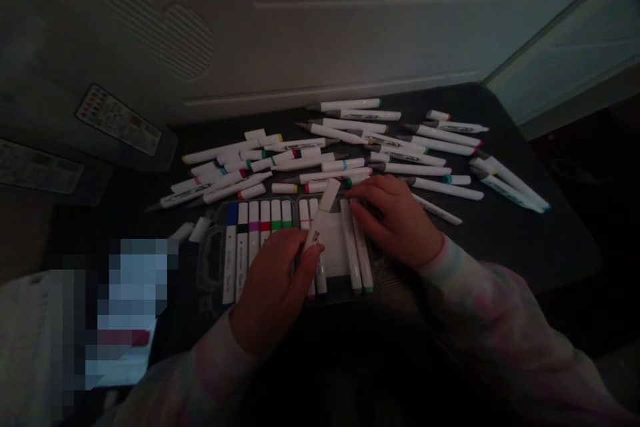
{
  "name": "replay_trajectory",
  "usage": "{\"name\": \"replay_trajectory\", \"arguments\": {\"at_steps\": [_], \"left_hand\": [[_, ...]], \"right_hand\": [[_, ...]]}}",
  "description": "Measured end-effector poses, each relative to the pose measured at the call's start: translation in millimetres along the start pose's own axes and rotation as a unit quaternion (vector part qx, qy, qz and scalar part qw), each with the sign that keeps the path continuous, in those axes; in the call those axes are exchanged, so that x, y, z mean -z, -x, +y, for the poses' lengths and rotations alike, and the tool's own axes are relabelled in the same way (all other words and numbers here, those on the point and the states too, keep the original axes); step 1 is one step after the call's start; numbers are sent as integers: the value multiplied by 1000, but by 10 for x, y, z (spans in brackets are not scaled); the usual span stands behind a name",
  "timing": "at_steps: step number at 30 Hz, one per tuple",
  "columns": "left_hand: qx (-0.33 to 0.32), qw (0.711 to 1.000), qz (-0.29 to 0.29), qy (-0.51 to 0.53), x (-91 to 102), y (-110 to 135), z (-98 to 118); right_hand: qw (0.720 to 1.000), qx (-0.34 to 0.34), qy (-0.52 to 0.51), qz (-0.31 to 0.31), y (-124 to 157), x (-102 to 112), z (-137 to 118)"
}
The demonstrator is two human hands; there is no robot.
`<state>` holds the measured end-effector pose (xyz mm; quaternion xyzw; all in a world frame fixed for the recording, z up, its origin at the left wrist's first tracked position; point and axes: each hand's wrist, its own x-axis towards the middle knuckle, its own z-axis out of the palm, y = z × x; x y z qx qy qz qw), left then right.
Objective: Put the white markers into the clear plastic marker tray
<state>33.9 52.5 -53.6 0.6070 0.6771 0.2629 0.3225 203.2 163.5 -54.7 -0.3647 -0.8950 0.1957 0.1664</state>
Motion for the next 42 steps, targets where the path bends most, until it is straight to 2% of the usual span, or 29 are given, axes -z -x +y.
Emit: {"name": "replay_trajectory", "arguments": {"at_steps": [3,5,12,18,22,28,33,38,42], "left_hand": [[-12,1000,-2,4,3,-4,-2],[-20,1000,-4,5,7,-9,4],[-57,998,-2,3,7,-14,-3],[-67,998,-5,-11,-3,-21,-19],[-77,997,-5,-22,-7,-20,-30],[-100,994,3,-44,-4,-16,-38],[-110,992,23,-58,-12,-11,-52],[-149,986,39,-58,-17,-2,-65],[-150,986,34,-60,-7,-7,-56]], "right_hand": [[993,0,-105,54,13,37,-26],[982,-7,-180,61,19,50,-48],[949,7,-313,25,-43,-18,-127],[907,-23,-419,-12,-184,-78,-197],[876,-48,-479,18,-256,-76,-206],[827,-108,-541,109,-272,-108,-130],[810,-125,-562,116,-233,-153,-90],[785,-117,-599,111,-219,-176,-53],[781,-126,-602,107,-218,-179,-35]]}}
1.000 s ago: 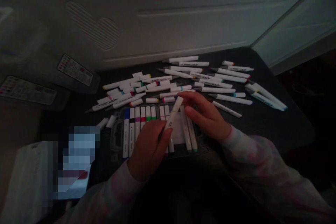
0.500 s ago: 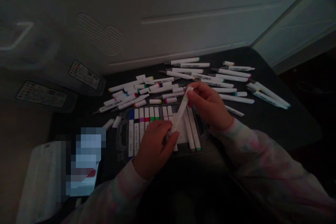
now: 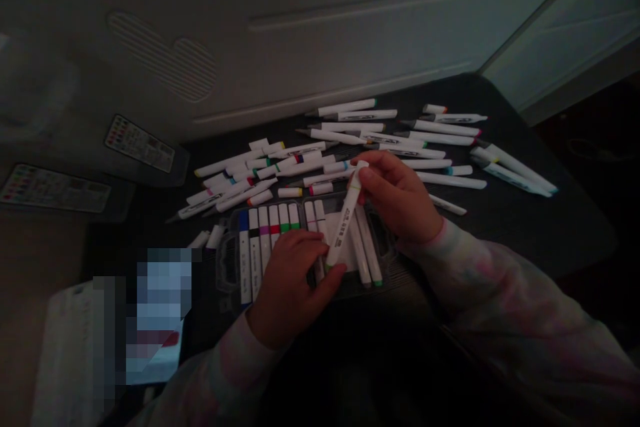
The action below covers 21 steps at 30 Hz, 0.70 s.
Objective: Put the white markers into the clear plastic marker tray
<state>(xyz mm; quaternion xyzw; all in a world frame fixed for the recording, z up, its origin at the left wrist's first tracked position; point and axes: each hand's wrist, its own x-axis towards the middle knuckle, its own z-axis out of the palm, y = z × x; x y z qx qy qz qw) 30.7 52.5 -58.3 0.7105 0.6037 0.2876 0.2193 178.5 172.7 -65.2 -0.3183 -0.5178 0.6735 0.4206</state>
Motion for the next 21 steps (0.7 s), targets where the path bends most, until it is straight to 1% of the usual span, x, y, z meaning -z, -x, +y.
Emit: {"name": "replay_trajectory", "arguments": {"at_steps": [7,14,21], "left_hand": [[-28,1000,-3,5,15,-32,21],[-48,999,15,3,-2,-41,15],[-52,999,14,-5,1,-33,21]], "right_hand": [[1000,-5,-6,3,-4,11,6],[1000,0,9,16,-5,13,33],[999,25,24,38,-22,30,47]]}}
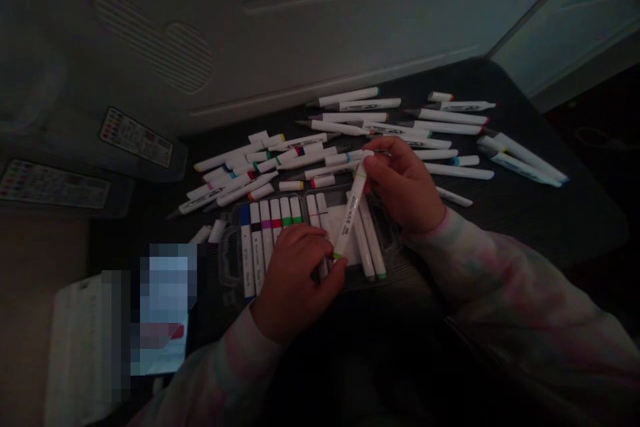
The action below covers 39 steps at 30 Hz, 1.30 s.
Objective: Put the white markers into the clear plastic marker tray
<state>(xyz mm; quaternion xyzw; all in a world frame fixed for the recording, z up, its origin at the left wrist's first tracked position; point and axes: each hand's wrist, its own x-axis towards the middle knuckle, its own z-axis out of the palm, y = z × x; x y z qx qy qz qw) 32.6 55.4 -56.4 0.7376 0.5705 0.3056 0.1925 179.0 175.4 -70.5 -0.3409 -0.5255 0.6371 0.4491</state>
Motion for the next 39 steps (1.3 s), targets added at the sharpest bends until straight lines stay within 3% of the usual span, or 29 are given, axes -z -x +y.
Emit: {"name": "replay_trajectory", "arguments": {"at_steps": [18,24,27,34,39], "left_hand": [[10,999,-2,41,24,25,-1],[160,980,32,116,64,80,-15],[185,977,37,104,47,80,-17],[180,981,31,63,33,46,-4],[108,992,40,42,18,46,-33]], "right_hand": [[999,29,30,30,-15,4,2],[994,37,23,97,-80,52,-3],[994,26,23,102,-86,60,-8],[995,25,100,4,37,-12,1],[985,26,164,-48,105,-33,-7]]}}
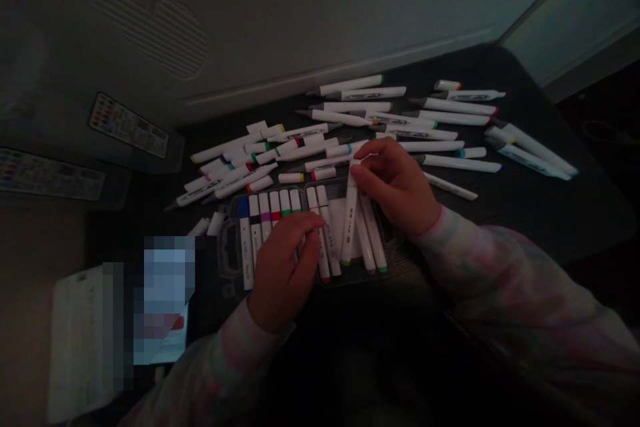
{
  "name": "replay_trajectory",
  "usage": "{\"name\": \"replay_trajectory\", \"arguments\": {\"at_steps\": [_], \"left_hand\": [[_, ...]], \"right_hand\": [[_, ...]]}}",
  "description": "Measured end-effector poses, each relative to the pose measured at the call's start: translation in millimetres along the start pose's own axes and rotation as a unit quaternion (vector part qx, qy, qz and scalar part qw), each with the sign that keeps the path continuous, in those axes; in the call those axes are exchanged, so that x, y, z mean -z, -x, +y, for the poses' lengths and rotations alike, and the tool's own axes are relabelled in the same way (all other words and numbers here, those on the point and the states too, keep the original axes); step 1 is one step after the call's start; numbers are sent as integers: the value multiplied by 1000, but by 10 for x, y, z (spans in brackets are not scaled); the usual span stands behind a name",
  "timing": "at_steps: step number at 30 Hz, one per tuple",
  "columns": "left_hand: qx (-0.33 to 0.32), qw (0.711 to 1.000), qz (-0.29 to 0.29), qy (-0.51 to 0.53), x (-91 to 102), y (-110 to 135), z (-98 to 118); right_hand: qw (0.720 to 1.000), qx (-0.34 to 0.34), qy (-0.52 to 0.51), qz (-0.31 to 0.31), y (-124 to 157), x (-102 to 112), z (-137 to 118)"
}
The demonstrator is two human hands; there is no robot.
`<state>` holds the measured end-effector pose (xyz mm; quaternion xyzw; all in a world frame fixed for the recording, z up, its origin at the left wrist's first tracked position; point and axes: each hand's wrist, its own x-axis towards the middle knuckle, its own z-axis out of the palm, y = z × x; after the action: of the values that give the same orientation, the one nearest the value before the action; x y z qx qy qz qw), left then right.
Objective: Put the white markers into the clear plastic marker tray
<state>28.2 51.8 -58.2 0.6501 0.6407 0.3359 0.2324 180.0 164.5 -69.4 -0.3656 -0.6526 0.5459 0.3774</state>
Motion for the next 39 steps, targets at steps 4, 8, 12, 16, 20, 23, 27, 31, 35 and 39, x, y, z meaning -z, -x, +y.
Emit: {"name": "replay_trajectory", "arguments": {"at_steps": [4,8,12,16,20,23,27,31,35,39], "left_hand": [[-51,998,-14,-35,-50,6,-24],[-77,995,-24,-63,-81,10,-33],[-81,994,-26,-66,-83,7,-31],[-85,994,-28,-69,-80,3,-32],[-86,992,-32,-88,-80,3,-43],[-106,983,-53,-141,-85,11,-41],[-125,953,-91,-259,-97,32,-24],[-108,937,-108,-313,-90,42,-19],[-105,936,-115,-316,-80,40,-27],[-107,941,-90,-307,-87,34,-35]], "right_hand": [[998,12,63,-18,10,7,-13],[985,38,163,-42,22,8,-30],[972,47,223,-61,38,-1,-49],[969,55,230,-67,35,-8,-63],[967,63,237,-69,24,-8,-76],[962,73,252,-78,20,-6,-82],[956,85,266,-86,15,-5,-80],[952,92,279,-84,5,-4,-71],[948,95,292,-87,-2,-8,-61],[933,107,327,-107,-3,-14,-43]]}}
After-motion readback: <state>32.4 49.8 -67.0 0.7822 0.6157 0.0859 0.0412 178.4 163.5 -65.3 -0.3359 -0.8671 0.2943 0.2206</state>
